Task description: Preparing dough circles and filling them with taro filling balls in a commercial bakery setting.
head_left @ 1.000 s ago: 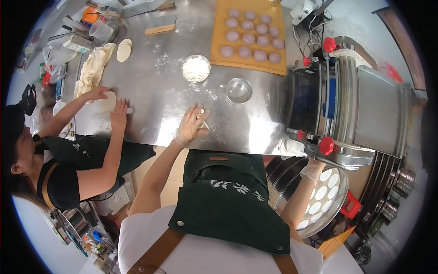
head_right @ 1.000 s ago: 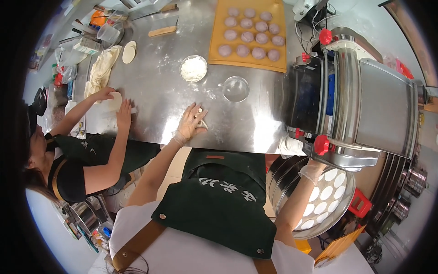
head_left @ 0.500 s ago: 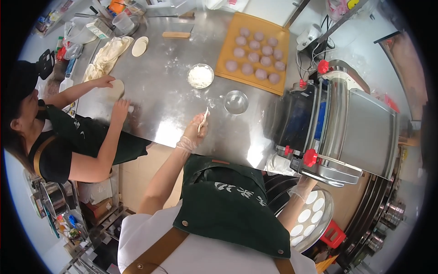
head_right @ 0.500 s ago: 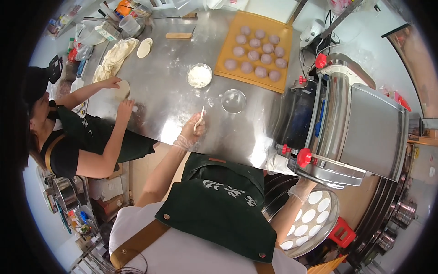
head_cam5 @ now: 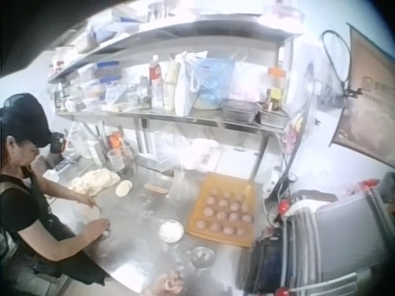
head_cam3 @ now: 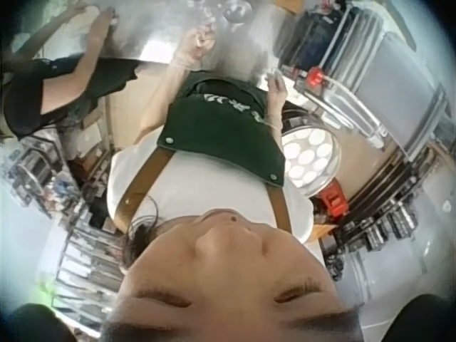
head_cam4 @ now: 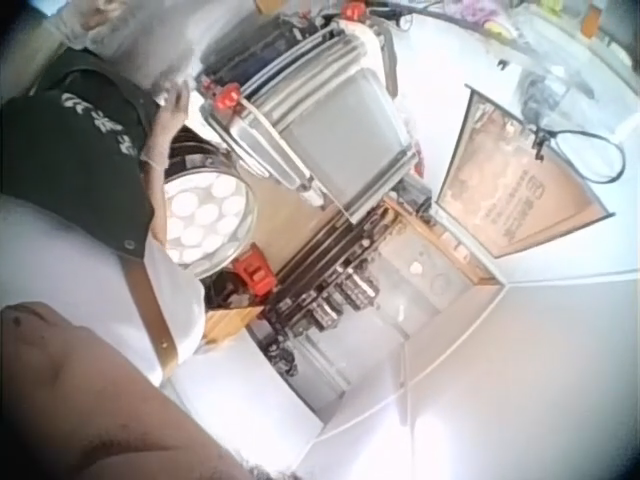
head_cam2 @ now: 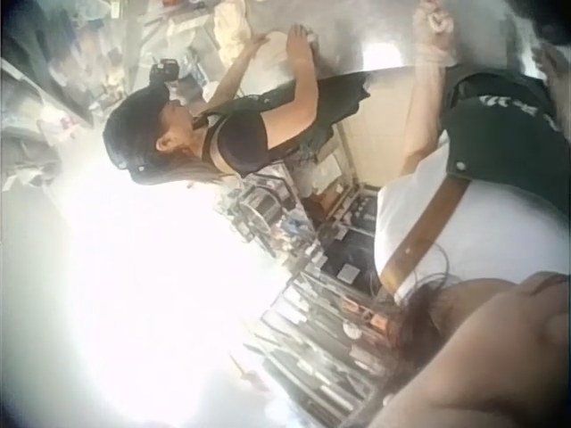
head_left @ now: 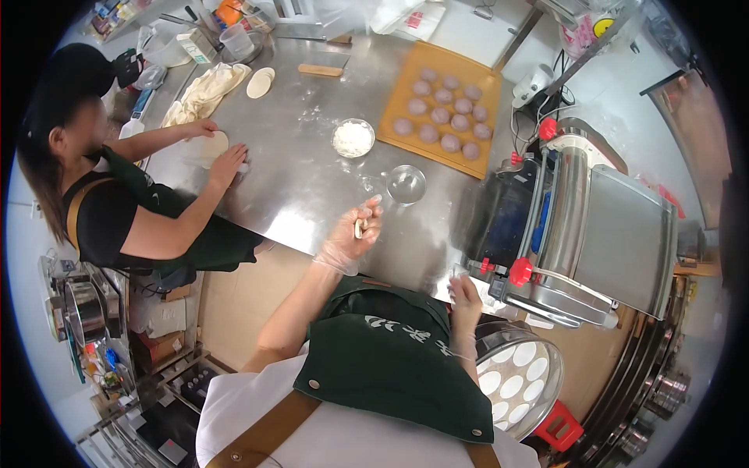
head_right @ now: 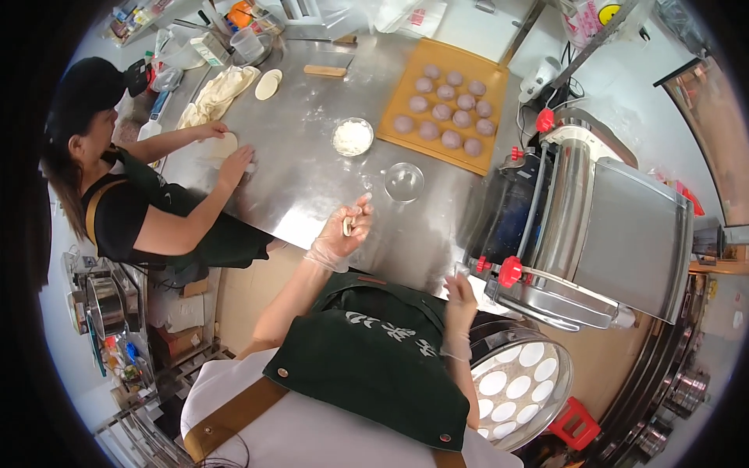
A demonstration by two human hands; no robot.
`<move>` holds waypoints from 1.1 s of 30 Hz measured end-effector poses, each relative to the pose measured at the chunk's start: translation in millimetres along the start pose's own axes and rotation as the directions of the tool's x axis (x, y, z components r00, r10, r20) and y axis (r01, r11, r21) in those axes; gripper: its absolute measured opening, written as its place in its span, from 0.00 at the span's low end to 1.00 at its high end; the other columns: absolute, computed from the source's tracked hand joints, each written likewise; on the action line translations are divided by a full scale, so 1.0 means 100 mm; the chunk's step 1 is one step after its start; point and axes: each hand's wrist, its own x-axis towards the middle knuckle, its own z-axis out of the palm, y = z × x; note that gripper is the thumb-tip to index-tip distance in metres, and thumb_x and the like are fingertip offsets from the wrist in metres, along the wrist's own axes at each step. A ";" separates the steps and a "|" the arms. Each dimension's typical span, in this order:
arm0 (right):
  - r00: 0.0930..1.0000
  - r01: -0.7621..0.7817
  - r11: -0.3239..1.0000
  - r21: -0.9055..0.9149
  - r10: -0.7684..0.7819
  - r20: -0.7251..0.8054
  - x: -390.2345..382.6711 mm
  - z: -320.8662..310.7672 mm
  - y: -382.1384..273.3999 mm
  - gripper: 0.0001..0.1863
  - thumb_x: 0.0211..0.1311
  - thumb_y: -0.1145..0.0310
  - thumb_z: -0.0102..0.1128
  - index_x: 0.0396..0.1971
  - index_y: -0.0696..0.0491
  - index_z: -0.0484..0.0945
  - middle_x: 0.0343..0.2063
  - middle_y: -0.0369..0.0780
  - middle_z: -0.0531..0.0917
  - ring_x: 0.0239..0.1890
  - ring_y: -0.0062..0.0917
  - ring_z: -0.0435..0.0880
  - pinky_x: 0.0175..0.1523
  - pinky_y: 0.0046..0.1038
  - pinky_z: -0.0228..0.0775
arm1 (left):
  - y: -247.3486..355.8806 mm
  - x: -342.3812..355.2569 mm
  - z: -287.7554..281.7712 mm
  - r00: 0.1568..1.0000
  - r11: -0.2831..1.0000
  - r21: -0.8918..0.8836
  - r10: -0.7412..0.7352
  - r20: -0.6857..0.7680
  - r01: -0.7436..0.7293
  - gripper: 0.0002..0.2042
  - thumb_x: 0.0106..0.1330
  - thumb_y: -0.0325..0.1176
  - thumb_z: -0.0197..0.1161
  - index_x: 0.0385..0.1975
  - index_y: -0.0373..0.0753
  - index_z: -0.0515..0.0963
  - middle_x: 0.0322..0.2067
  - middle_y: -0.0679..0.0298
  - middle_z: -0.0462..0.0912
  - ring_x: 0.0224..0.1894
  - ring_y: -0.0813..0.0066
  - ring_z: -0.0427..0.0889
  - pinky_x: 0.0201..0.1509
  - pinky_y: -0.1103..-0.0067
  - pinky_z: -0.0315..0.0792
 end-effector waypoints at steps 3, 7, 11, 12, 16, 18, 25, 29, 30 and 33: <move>0.625 0.780 0.598 -0.185 -0.734 0.265 -0.03 0.66 -0.91 0.19 0.62 0.77 0.55 0.54 0.60 0.73 0.48 0.48 0.79 0.52 0.37 0.78 0.56 0.33 0.70 | -0.13 -0.04 -0.04 0.991 0.995 -0.036 0.101 0.086 -0.098 0.18 0.56 0.20 0.47 0.49 0.31 0.70 0.41 0.53 0.75 0.28 0.74 0.71 0.29 0.80 0.71; 0.425 0.885 0.465 0.027 -0.830 0.360 -0.12 1.25 -1.30 0.21 0.51 0.75 0.68 0.48 0.57 0.77 0.44 0.45 0.79 0.46 0.35 0.80 0.48 0.30 0.75 | -0.39 -0.11 0.24 0.955 0.955 -0.047 0.291 -0.060 -0.294 0.19 0.59 0.21 0.45 0.52 0.31 0.68 0.55 0.46 0.71 0.52 0.58 0.75 0.55 0.72 0.73; 0.533 0.813 0.578 0.073 -0.788 0.307 -0.05 1.51 -1.19 0.14 0.51 0.77 0.67 0.39 0.57 0.79 0.38 0.43 0.81 0.38 0.31 0.83 0.42 0.28 0.76 | -0.48 -0.25 0.39 0.892 0.891 0.046 0.449 0.049 -0.451 0.16 0.68 0.29 0.43 0.53 0.32 0.68 0.56 0.48 0.71 0.58 0.55 0.72 0.61 0.68 0.69; 0.528 0.814 0.576 0.077 -0.787 0.318 -0.04 1.54 -1.18 0.14 0.51 0.77 0.67 0.39 0.57 0.79 0.38 0.43 0.81 0.38 0.31 0.83 0.42 0.28 0.76 | -0.49 -0.28 0.41 0.881 0.877 0.095 0.461 0.103 -0.470 0.15 0.71 0.32 0.43 0.52 0.33 0.69 0.56 0.49 0.71 0.58 0.56 0.72 0.62 0.68 0.69; 0.806 0.455 0.889 0.055 -0.437 0.398 -0.05 1.62 -1.13 0.11 0.52 0.78 0.64 0.37 0.57 0.78 0.34 0.42 0.81 0.35 0.32 0.83 0.39 0.28 0.75 | -0.56 -0.36 0.38 0.893 0.885 0.128 0.451 -0.001 -0.447 0.16 0.72 0.38 0.47 0.51 0.34 0.69 0.55 0.51 0.72 0.59 0.59 0.71 0.63 0.68 0.67; 0.839 0.438 0.896 -0.066 -0.381 0.389 -0.07 1.59 -1.11 0.11 0.53 0.78 0.64 0.37 0.56 0.77 0.34 0.42 0.81 0.35 0.32 0.83 0.38 0.28 0.75 | -0.60 -0.36 0.38 0.872 0.824 0.347 0.488 -0.031 -0.448 0.16 0.71 0.39 0.50 0.50 0.34 0.70 0.55 0.52 0.72 0.58 0.60 0.72 0.63 0.69 0.66; 0.741 0.646 0.763 0.000 -0.627 0.242 -0.18 1.17 -1.41 0.12 0.55 0.79 0.61 0.40 0.55 0.80 0.38 0.43 0.81 0.38 0.32 0.83 0.41 0.27 0.76 | -0.47 -0.28 0.36 0.897 0.879 0.180 0.437 0.070 -0.442 0.18 0.72 0.32 0.49 0.58 0.31 0.64 0.58 0.49 0.68 0.63 0.58 0.66 0.67 0.68 0.63; 0.608 0.792 0.602 -0.103 -0.760 0.231 -0.14 1.26 -1.33 0.08 0.52 0.79 0.64 0.34 0.56 0.82 0.35 0.41 0.81 0.36 0.31 0.83 0.41 0.27 0.75 | -0.58 -0.24 0.53 0.946 0.952 0.081 0.281 0.161 -0.296 0.19 0.72 0.34 0.49 0.58 0.32 0.64 0.59 0.51 0.67 0.65 0.60 0.63 0.68 0.68 0.61; 0.613 0.789 0.605 -0.111 -0.760 0.217 -0.12 1.23 -1.32 0.08 0.52 0.79 0.64 0.34 0.56 0.82 0.35 0.41 0.81 0.36 0.31 0.83 0.41 0.27 0.75 | -0.60 -0.25 0.59 0.960 0.974 0.018 0.217 0.178 -0.224 0.18 0.72 0.34 0.49 0.58 0.32 0.65 0.59 0.52 0.66 0.65 0.61 0.63 0.68 0.68 0.61; 0.598 0.802 0.569 -0.183 -0.752 0.277 -0.12 1.22 -1.38 0.07 0.54 0.79 0.62 0.34 0.56 0.82 0.35 0.40 0.82 0.39 0.31 0.82 0.44 0.27 0.74 | -0.61 -0.20 0.45 0.962 0.951 0.174 0.233 0.143 -0.256 0.19 0.74 0.40 0.45 0.56 0.33 0.67 0.58 0.54 0.69 0.63 0.63 0.66 0.66 0.69 0.64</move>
